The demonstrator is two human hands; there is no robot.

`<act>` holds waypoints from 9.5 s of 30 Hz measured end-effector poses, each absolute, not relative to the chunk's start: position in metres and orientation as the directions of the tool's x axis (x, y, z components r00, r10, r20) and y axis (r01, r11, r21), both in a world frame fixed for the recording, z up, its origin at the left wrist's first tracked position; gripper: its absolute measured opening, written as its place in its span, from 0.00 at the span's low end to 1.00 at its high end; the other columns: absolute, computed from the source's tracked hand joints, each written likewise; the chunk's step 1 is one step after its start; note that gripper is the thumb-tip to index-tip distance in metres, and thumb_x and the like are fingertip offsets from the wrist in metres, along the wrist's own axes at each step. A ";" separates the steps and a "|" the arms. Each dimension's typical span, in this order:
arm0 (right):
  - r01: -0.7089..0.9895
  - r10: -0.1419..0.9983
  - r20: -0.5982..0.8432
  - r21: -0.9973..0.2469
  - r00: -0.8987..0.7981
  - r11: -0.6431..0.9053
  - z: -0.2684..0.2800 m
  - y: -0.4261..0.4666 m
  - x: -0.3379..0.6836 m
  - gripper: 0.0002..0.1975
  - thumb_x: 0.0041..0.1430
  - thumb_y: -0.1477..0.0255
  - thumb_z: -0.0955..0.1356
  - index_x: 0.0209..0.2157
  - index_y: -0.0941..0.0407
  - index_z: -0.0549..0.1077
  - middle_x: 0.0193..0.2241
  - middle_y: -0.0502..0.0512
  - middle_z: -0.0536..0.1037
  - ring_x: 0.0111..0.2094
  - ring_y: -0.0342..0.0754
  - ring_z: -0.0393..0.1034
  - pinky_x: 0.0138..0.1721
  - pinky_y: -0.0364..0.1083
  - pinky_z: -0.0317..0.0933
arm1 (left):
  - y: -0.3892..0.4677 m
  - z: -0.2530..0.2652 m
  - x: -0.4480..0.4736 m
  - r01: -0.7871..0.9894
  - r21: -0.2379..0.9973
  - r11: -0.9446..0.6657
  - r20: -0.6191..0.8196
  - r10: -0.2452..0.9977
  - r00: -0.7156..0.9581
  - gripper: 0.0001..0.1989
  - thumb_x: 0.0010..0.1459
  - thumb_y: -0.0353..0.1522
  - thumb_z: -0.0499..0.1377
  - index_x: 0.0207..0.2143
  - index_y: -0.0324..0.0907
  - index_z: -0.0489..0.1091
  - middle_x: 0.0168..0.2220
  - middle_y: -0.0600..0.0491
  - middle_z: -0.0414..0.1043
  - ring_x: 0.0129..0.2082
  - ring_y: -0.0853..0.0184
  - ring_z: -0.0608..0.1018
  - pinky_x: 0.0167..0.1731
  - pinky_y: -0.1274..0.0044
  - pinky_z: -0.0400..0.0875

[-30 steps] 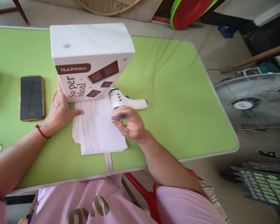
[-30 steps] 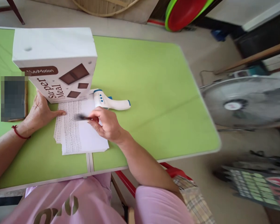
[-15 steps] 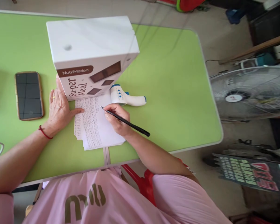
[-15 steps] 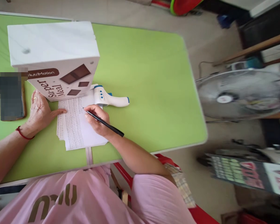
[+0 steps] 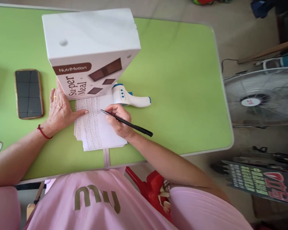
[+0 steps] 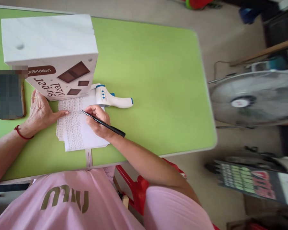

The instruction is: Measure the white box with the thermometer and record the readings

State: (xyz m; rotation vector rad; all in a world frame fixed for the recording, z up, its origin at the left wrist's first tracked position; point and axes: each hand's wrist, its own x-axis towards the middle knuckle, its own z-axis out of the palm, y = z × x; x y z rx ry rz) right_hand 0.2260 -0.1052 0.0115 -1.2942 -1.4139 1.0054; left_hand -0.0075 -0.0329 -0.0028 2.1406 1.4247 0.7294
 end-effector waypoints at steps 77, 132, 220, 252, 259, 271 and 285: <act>0.513 0.918 0.393 -0.777 -0.057 0.365 0.007 -0.108 0.223 0.04 0.58 0.74 0.67 0.29 0.54 0.68 0.20 0.45 0.70 0.20 0.39 0.63 0.24 0.41 0.61 | -0.035 0.001 -0.003 0.754 0.570 -0.326 0.118 0.941 0.317 0.64 0.32 0.49 0.76 0.63 0.31 0.46 0.64 0.27 0.48 0.67 0.34 0.49 0.67 0.48 0.34; 0.743 0.724 0.596 -0.297 -0.346 0.600 0.024 -0.114 0.240 0.10 0.56 0.83 0.65 0.35 0.55 0.73 0.25 0.51 0.73 0.26 0.44 0.66 0.27 0.44 0.60 | -0.024 0.024 -0.007 0.500 0.794 -0.347 0.259 0.936 0.239 0.46 0.52 0.52 0.66 0.64 0.44 0.49 0.64 0.38 0.53 0.67 0.47 0.56 0.66 0.56 0.52; -0.278 0.956 -0.243 -0.918 -0.166 -0.282 0.028 -0.114 0.208 0.25 0.37 0.55 0.79 0.31 0.54 0.71 0.24 0.48 0.73 0.26 0.44 0.70 0.29 0.47 0.71 | -0.022 0.024 -0.004 0.192 0.941 -0.279 0.215 0.930 0.298 0.34 0.50 0.49 0.69 0.55 0.42 0.68 0.48 0.45 0.76 0.42 0.57 0.80 0.32 0.72 0.80; 0.951 0.937 0.296 -0.188 -0.184 0.247 0.004 -0.083 0.295 0.27 0.59 0.78 0.60 0.62 0.58 0.61 0.51 0.67 0.69 0.53 0.62 0.62 0.59 0.72 0.51 | -0.009 0.000 -0.016 0.383 0.801 -0.460 0.450 0.885 0.122 0.33 0.59 0.48 0.62 0.61 0.46 0.57 0.59 0.43 0.59 0.65 0.48 0.58 0.66 0.54 0.49; 0.771 0.810 0.426 -0.319 -0.403 0.551 0.021 -0.103 0.259 0.13 0.64 0.74 0.65 0.47 0.53 0.76 0.34 0.56 0.72 0.38 0.51 0.64 0.42 0.54 0.62 | -0.040 0.025 -0.006 0.504 0.473 -0.723 0.796 0.595 0.107 0.30 0.54 0.33 0.68 0.56 0.47 0.60 0.46 0.46 0.63 0.48 0.56 0.69 0.45 0.63 0.70; 0.696 0.834 0.389 -0.467 -0.392 0.545 0.031 -0.116 0.253 0.07 0.66 0.70 0.64 0.35 0.55 0.72 0.27 0.53 0.76 0.28 0.46 0.67 0.29 0.47 0.63 | -0.044 0.025 0.000 0.414 0.491 -0.767 0.547 0.641 0.538 0.07 0.67 0.35 0.55 0.39 0.41 0.70 0.17 0.60 0.63 0.14 0.74 0.65 0.17 0.79 0.58; 0.353 0.951 0.309 -0.892 0.018 0.284 0.005 -0.113 0.226 0.06 0.55 0.74 0.69 0.28 0.54 0.66 0.21 0.44 0.69 0.20 0.39 0.61 0.23 0.41 0.58 | -0.060 0.022 0.004 0.359 0.125 -0.925 0.294 0.380 0.877 0.20 0.72 0.42 0.45 0.52 0.40 0.69 0.25 0.54 0.72 0.19 0.67 0.73 0.17 0.76 0.56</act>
